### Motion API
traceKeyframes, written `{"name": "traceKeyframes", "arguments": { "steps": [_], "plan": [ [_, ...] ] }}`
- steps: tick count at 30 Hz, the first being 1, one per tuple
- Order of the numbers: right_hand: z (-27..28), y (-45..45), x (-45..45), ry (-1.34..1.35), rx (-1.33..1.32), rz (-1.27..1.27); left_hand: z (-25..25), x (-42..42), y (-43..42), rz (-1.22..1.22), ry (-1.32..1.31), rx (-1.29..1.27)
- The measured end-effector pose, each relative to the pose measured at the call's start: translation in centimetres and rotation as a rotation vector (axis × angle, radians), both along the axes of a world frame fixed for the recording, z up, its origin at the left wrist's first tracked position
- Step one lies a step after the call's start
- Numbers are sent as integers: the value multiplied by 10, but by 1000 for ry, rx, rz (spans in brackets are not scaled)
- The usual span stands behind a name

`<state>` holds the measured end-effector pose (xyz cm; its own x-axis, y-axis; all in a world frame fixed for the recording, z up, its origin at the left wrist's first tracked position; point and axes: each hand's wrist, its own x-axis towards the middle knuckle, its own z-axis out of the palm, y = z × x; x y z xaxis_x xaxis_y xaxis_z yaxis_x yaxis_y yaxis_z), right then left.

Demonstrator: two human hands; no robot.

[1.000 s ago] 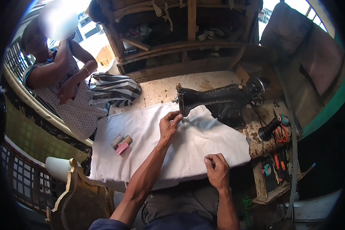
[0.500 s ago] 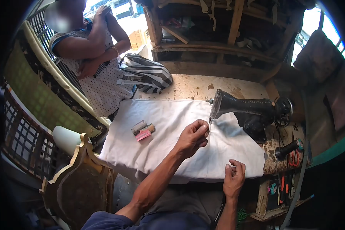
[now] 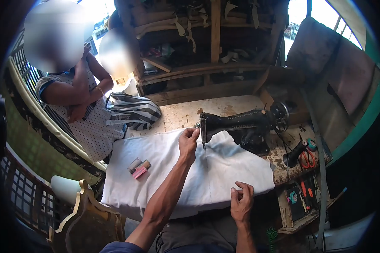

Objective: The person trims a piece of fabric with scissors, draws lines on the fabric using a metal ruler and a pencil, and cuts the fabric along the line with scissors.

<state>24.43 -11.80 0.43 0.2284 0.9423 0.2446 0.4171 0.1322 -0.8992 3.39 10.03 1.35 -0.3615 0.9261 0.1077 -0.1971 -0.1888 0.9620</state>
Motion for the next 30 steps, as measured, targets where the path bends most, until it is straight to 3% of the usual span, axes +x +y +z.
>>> {"name": "traceKeyframes", "arguments": {
  "steps": [4, 6, 10, 11, 12, 14, 15, 16, 20, 23, 24, 26, 28, 30],
  "plan": [
    [-19, 1, 7, 99, -31, -27, 14, -8, -39, -249, -249, -13],
    [-7, 2, 2, 86, -69, -39, 10, -11, -63, -428, -372, -210],
    [8, 10, -8, -53, 13, -26, -16, -8, -105, -467, -156, -181],
    [8, 13, -8, -25, 27, 5, -3, 0, -125, -400, 175, -168],
    [10, 16, -12, 74, -54, 3, -4, 10, -144, -403, 303, -33],
    [7, 23, -11, 277, -167, 204, -5, 25, -186, -693, 243, -133],
    [2, 26, -11, 375, -178, 284, -8, 38, -210, -696, 259, 22],
    [1, 29, -13, 472, -190, 359, -3, 43, -226, -853, 243, -190],
    [21, 20, -18, 299, -252, 313, -1, 43, -240, -723, 425, -76],
    [-2, 10, 4, 315, -185, 305, -3, 45, -252, -592, 587, 20],
    [-8, 12, 7, 335, -102, 303, 0, 43, -249, -374, 703, 289],
    [-3, 6, 24, 325, -169, 277, 21, 43, -237, -245, 822, 473],
    [-6, 1, 39, 95, -79, 280, 62, 38, -215, -223, 951, 599],
    [10, -7, 44, 63, -178, 221, 67, 38, -204, -205, 1076, 728]
  ]
}}
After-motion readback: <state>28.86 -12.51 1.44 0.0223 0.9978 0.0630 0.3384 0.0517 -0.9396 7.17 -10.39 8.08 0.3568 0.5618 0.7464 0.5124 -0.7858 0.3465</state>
